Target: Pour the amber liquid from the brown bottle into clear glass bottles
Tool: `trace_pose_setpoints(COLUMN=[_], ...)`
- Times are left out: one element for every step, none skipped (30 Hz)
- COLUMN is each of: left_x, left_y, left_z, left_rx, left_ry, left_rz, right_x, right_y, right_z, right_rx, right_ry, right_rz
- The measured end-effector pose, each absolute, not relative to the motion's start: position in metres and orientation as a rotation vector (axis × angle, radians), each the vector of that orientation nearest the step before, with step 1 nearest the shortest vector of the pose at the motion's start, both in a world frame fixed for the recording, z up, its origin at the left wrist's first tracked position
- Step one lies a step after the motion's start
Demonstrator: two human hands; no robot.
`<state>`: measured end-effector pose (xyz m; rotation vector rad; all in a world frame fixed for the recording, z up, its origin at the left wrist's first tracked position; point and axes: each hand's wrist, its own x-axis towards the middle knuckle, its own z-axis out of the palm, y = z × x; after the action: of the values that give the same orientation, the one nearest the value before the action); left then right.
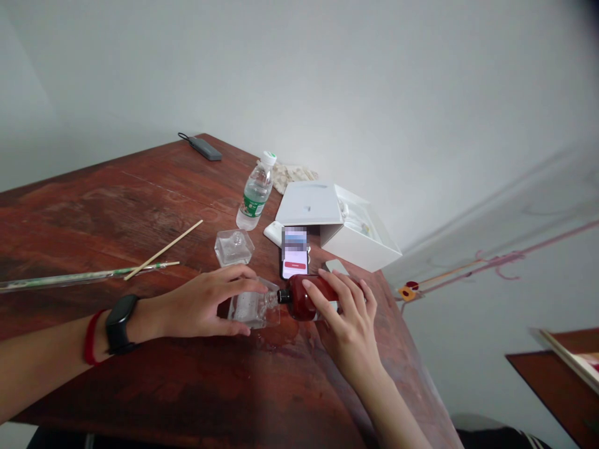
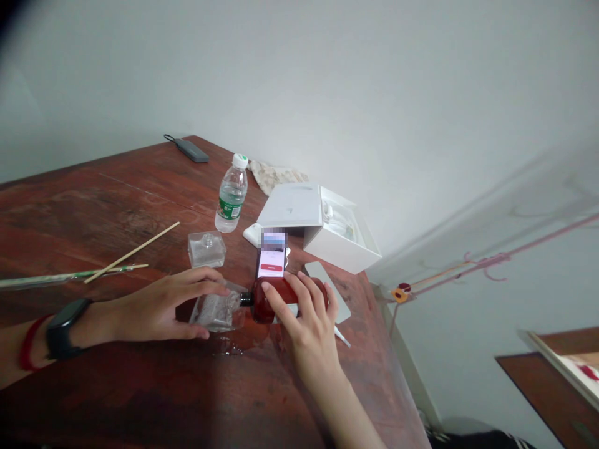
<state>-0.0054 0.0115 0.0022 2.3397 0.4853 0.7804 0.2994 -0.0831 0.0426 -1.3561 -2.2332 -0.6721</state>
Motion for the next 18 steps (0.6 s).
trace_pose_setpoints(left_x=[-0.0054,-0.0055,-0.0055,-0.0056,-0.0056,-0.0057,-0.0057,-0.0058,-0.0059,-0.0060,-0.0061,-0.0062,-0.0062,-0.0062,-0.0062,-0.0062,-0.0062,-0.0062], left_y=[0.0116,0.0118,0.0120,0.0121,0.0121,0.0121,0.0120,0.0118,0.0116,0.0114,0.0112,0.0110,0.0110,0.0109,0.0109,0.0110,0.0110,0.0109], left_z=[0.0022,0.0021,0.0020,0.0018,0.0016,0.0013,0.0011,0.0010,0.0010,0.0010,0.0011,0.0013,0.0014,0.0016,0.0018,0.0019,0.0020,0.0021], left_rx=[2.340,2.340,2.340,2.340,2.339,2.338,2.336,2.336,2.337,2.339,2.342,2.344,2.345,2.345,2.345,2.345,2.343,2.342], left_ry=[0.486,0.486,0.485,0.484,0.484,0.486,0.488,0.493,0.498,0.501,0.503,0.505,0.506,0.506,0.504,0.500,0.495,0.493], left_rz=[0.773,0.770,0.767,0.769,0.774,0.778,0.783,0.782,0.782,0.782,0.779,0.777,0.777,0.777,0.777,0.775,0.774,0.775], right_x=[0.2994,0.2993,0.2992,0.2992,0.2991,0.2990,0.2989,0.2988,0.2987,0.2985,0.2984,0.2983,0.2982,0.2981,0.2981,0.2981,0.2982,0.2984], right_y=[-0.0832,-0.0832,-0.0832,-0.0832,-0.0831,-0.0830,-0.0829,-0.0828,-0.0828,-0.0828,-0.0829,-0.0830,-0.0831,-0.0832,-0.0833,-0.0833,-0.0833,-0.0832], right_z=[0.0429,0.0432,0.0435,0.0438,0.0440,0.0442,0.0443,0.0445,0.0446,0.0447,0.0447,0.0447,0.0447,0.0446,0.0445,0.0444,0.0442,0.0441], right_rx=[-1.356,-1.356,-1.355,-1.356,-1.355,-1.356,-1.354,-1.354,-1.352,-1.350,-1.350,-1.352,-1.354,-1.355,-1.354,-1.352,-1.350,-1.349], right_ry=[-2.235,-2.237,-2.237,-2.238,-2.236,-2.234,-2.232,-2.232,-2.234,-2.235,-2.237,-2.238,-2.237,-2.236,-2.237,-2.237,-2.235,-2.233], right_rz=[-0.670,-0.670,-0.672,-0.671,-0.673,-0.676,-0.684,-0.690,-0.694,-0.696,-0.696,-0.695,-0.693,-0.690,-0.687,-0.682,-0.679,-0.678])
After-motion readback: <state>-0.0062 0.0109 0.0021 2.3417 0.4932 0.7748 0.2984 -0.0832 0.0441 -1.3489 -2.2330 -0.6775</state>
